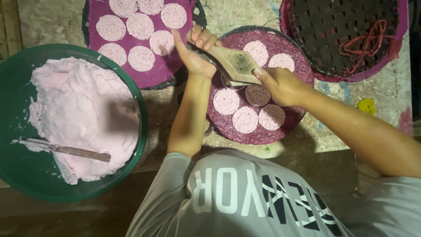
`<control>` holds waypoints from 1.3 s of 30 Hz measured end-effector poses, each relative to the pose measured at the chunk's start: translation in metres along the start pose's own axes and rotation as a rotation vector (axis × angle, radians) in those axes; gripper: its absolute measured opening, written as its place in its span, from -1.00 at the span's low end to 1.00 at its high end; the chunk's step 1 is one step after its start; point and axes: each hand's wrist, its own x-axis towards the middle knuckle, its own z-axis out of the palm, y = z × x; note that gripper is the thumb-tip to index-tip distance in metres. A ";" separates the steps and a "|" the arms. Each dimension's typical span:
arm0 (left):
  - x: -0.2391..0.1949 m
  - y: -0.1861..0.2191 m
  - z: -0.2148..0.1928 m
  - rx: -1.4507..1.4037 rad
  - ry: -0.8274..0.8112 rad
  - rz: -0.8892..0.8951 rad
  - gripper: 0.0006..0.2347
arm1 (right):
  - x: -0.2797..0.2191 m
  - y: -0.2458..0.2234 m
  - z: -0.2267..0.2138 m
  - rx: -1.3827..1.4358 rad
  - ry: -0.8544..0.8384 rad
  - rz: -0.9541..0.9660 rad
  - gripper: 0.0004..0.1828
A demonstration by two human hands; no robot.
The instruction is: The person scoops pink dough from a green basin and presses it into a handheld metal mold. They then eject the formed round pieces onto a purple tray. The person repeats this cycle, filling the tray with multiple dough rounds.
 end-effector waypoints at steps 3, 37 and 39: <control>-0.008 -0.009 -0.004 -0.004 0.074 0.025 -0.52 | -0.003 0.000 -0.003 -0.021 -0.129 0.212 -0.27; -0.001 -0.030 -0.002 0.193 0.629 -0.293 -0.58 | -0.019 0.044 -0.013 0.031 0.121 0.060 -0.40; -0.023 -0.029 -0.016 0.805 0.566 -0.532 -0.49 | -0.024 0.054 -0.007 0.077 0.119 0.102 -0.36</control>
